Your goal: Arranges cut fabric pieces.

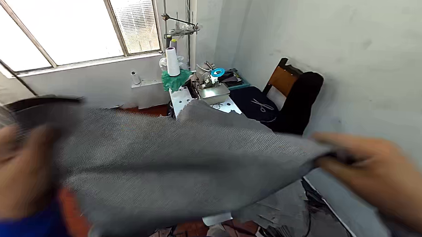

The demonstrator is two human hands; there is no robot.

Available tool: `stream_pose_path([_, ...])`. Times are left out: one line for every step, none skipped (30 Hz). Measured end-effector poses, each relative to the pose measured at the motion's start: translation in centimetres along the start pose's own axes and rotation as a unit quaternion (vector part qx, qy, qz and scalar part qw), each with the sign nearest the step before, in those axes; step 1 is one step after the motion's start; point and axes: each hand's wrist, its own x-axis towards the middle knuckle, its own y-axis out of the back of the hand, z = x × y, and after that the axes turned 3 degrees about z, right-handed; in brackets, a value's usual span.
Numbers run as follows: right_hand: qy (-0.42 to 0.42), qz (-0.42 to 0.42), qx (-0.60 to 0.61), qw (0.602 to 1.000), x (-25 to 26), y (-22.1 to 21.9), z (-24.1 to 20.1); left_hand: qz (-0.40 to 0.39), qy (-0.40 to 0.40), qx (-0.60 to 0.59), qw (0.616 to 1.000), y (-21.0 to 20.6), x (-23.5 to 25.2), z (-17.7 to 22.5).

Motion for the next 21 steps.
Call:
stream_pose_path([-0.033, 0.011, -0.074, 0.997, 1.6, 2.0, 1.1, -0.035, -0.005, 0.012, 0.999, -2.6, 1.0, -4.4])
stream_pose_path([-0.072, 0.008, -0.127, 0.989, 3.4, 2.9, 2.8, -0.058, -0.01, 0.037, 0.998, -6.4, 1.8, -8.1])
stream_pose_path([-0.114, 0.003, -0.167, 0.979, 5.3, 2.5, 5.4, -0.081, 0.007, 0.053, 0.995, -11.1, 2.4, -11.0])
stream_pose_path([-0.159, -0.002, -0.204, 0.966, 7.0, 0.9, 9.0, -0.12, 0.041, 0.071, 0.989, -16.0, 2.5, -13.6])
stream_pose_path([-0.205, -0.01, -0.226, 0.952, 8.1, -1.4, 13.2, -0.174, 0.083, 0.104, 0.976, -20.8, 2.2, -15.9])
stream_pose_path([-0.254, -0.029, -0.231, 0.939, 8.3, -4.0, 17.2, -0.242, 0.13, 0.153, 0.949, -25.0, 1.6, -18.0])
stream_pose_path([-0.297, -0.052, -0.213, 0.929, 8.0, -6.4, 19.9, -0.302, 0.169, 0.206, 0.915, -28.3, 0.7, -19.9])
stream_pose_path([-0.317, -0.059, -0.188, 0.927, 7.9, -8.7, 20.8, -0.341, 0.192, 0.249, 0.886, -30.7, 0.2, -21.4])
stream_pose_path([-0.309, -0.052, -0.16, 0.936, 8.2, -10.8, 20.2, -0.354, 0.204, 0.273, 0.871, -32.1, 0.4, -22.5])
stream_pose_path([-0.283, -0.051, -0.128, 0.949, 8.2, -13.0, 18.6, -0.354, 0.212, 0.273, 0.869, -32.7, 0.6, -23.3])
stream_pose_path([-0.254, -0.065, -0.089, 0.961, 7.8, -15.5, 16.3, -0.352, 0.218, 0.259, 0.873, -32.4, 0.8, -24.0])
stream_pose_path([-0.224, -0.094, -0.053, 0.969, 7.2, -18.2, 14.2, -0.345, 0.223, 0.234, 0.881, -31.7, 0.9, -24.7])
stream_pose_path([-0.193, -0.129, -0.032, 0.972, 6.5, -21.3, 12.5, -0.327, 0.226, 0.202, 0.895, -30.8, 1.0, -25.7])
stream_pose_path([-0.168, -0.158, -0.023, 0.973, 5.9, -24.5, 11.6, -0.297, 0.23, 0.168, 0.911, -29.7, 0.8, -27.2])
stream_pose_path([-0.142, -0.169, -0.026, 0.975, 5.1, -27.6, 11.6, -0.265, 0.243, 0.144, 0.922, -28.0, 0.2, -29.1])
stream_pose_path([-0.121, -0.163, -0.033, 0.979, 4.4, -30.2, 12.2, -0.245, 0.268, 0.138, 0.922, -25.8, -1.3, -31.3])
stream_pose_path([-0.122, -0.166, -0.033, 0.978, 4.3, -31.6, 12.7, -0.246, 0.3, 0.144, 0.91, -23.3, -3.9, -33.5])
stream_pose_path([-0.126, -0.171, -0.032, 0.977, 4.5, -32.2, 13.1, -0.279, 0.328, 0.149, 0.89, -20.9, -7.6, -35.3])
stream_pose_path([-0.126, -0.177, -0.036, 0.975, 4.6, -32.2, 13.4, -0.347, 0.362, 0.147, 0.853, -19.1, -11.7, -36.0])
stream_pose_path([-0.117, -0.184, -0.04, 0.975, 4.8, -32.0, 13.5, -0.431, 0.412, 0.145, 0.79, -18.3, -15.3, -35.3])
stream_pose_path([-0.109, -0.198, -0.047, 0.973, 5.1, -31.5, 13.6, -0.496, 0.444, 0.142, 0.732, -18.3, -18.5, -34.9])
